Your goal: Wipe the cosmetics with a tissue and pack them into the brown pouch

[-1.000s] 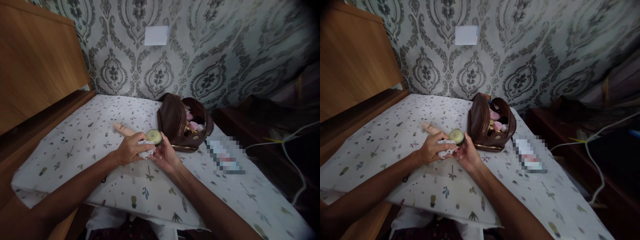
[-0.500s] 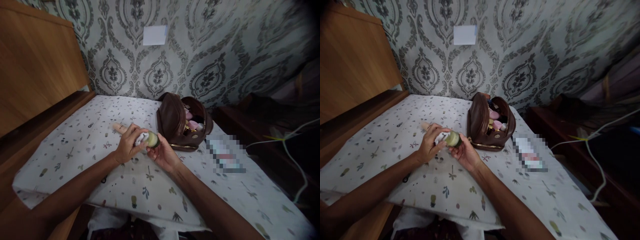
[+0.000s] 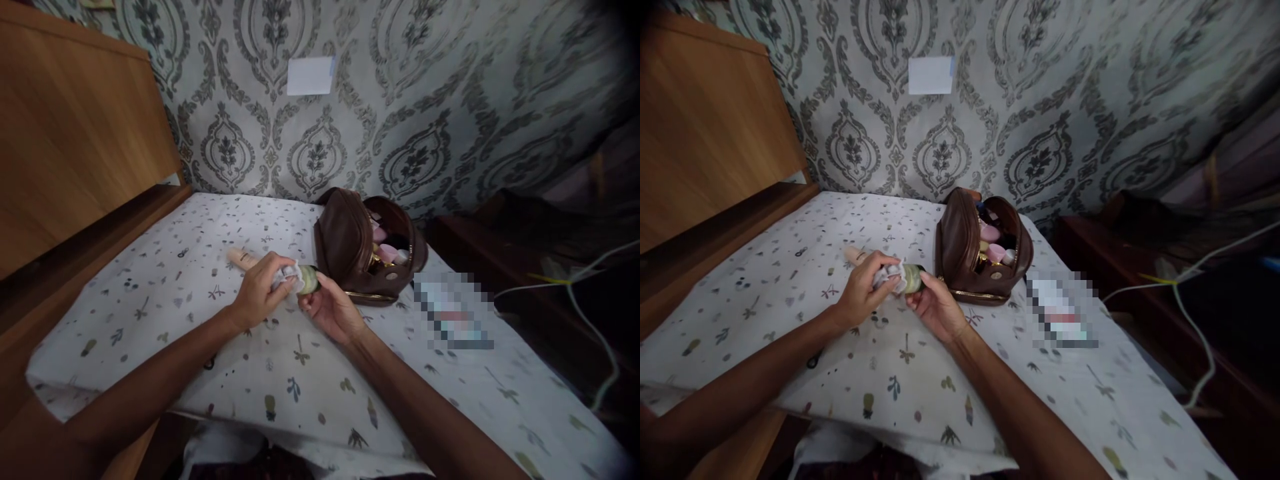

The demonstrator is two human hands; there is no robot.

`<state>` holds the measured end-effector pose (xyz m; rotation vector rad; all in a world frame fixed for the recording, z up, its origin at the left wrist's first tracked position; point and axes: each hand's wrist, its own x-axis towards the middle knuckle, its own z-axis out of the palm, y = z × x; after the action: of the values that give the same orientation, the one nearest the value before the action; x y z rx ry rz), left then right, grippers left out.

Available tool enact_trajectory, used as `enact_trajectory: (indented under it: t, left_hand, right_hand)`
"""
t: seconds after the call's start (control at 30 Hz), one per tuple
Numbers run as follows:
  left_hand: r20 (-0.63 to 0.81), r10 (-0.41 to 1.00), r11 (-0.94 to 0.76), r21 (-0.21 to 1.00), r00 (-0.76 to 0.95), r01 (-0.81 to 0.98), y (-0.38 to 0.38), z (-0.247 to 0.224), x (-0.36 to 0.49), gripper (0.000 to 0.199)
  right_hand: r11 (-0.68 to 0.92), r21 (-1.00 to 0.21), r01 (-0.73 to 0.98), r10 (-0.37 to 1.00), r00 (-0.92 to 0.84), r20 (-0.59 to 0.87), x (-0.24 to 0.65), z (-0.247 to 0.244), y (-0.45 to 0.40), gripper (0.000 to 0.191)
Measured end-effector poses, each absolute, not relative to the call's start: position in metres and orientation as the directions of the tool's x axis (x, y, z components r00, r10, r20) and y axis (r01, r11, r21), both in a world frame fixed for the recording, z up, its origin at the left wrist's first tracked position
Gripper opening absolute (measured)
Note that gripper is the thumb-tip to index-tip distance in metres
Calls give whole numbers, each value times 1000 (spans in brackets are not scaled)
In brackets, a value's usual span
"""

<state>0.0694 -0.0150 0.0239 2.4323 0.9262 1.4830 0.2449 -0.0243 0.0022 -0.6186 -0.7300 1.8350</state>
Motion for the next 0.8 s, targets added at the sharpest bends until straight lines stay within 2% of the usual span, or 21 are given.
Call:
enact_trajectory:
  t: [0.13, 0.27, 0.43, 0.53, 0.63, 0.8]
  left_hand:
    - [673, 693, -705, 555, 260, 442, -12, 25, 68, 9]
    - [500, 820, -572, 698, 278, 431, -8, 27, 67, 14]
    - [392, 861, -495, 795, 325, 350, -6, 28, 66, 15]
    - [402, 866, -490, 798, 296, 351, -8, 28, 67, 15]
    - [478, 854, -519, 774, 204, 363, -10, 27, 68, 17]
    - [663, 722, -685, 646, 196, 337, -13, 25, 69, 13]
  right_hand:
    - [-201, -779, -594, 959, -283, -31, 244, 4, -26, 31]
    - [-47, -862, -504, 981, -186, 55, 243, 4, -26, 48]
    - [80, -925, -371, 990, -81, 118, 240, -1, -23, 48]
    - [114, -931, -346, 992, -18, 128, 240, -5, -20, 43]
    - [175, -952, -249, 984, 11, 178, 242, -5, -21, 38]
    - [162, -974, -157, 983, -62, 173, 241, 3, -27, 36]
